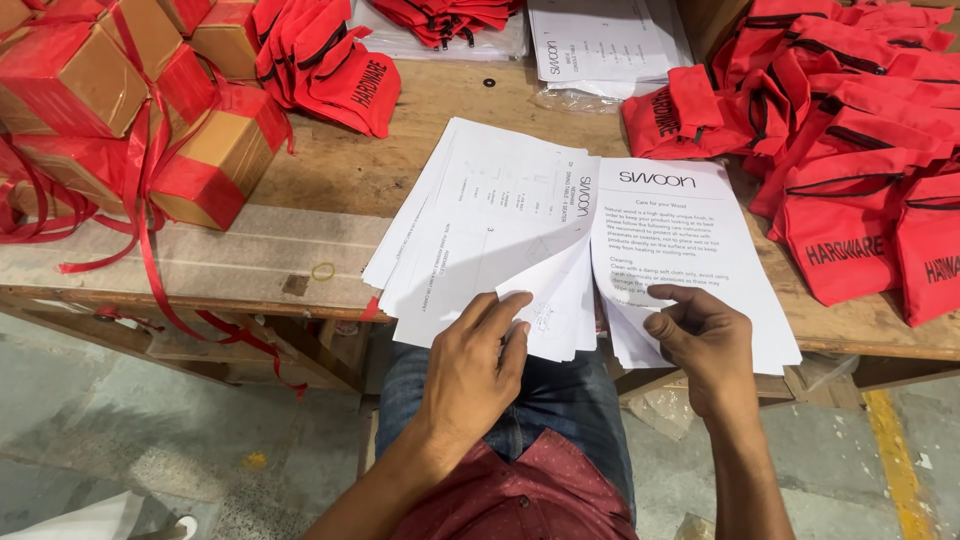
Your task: The person sits at a workbench stacked with red drawstring pouches and printed care-instruction sheets. They fold each paper sheet by hand, open a red pouch, slide the folded sheet inside, and set the filled pouch aside, repeating the cycle for successive pouches.
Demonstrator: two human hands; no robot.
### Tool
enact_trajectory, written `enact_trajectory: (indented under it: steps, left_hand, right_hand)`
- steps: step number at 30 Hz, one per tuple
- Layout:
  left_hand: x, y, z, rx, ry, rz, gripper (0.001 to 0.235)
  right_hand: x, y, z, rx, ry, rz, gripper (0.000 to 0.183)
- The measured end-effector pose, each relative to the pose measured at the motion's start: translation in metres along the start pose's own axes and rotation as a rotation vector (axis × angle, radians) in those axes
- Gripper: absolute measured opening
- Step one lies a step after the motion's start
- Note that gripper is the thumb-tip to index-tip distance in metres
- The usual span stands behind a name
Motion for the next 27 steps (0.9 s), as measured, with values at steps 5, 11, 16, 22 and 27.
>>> enact_trajectory:
  steps: [5, 11, 16, 22, 27]
  left_hand:
    - [0.001, -0.002, -0.001, 0.011, 0.023, -0.011, 0.030]
    - [-0.001, 0.001, 0.000, -0.009, 0.011, -0.018, 0.031]
    - [0.000, 0.007, -0.002, -0.096, -0.063, -0.019, 0.034]
    - [-0.003, 0.016, -0.006, -0.287, -0.202, 0.067, 0.033]
    - [-0.024, -0.006, -0.006, -0.122, -0.373, 0.213, 0.054]
  right_hand:
    - [-0.005, -0.004, 0.002, 0.057, -0.056, 0.049, 0.026]
    - [0.014, -0.001, -0.005, 0.007, 0.006, -0.061, 0.018]
    - [0.058, 0.030, -0.027, -0.384, 0.239, -0.353, 0.010]
    - [0.126, -0.007, -0.067, -0.452, 0.720, -0.722, 0.010]
    - [0.120, -0.082, -0.084, -0.058, 0.834, -0.873, 0.052]
Point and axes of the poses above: each hand's wrist, its own z-axis towards the middle knuckle, its own y-axis out of the back of the hand, x = y × z, the point moved 9 cm from there along z, towards the middle knuckle, and after that the axes turned 9 degrees about -z, right-handed, at the moved point
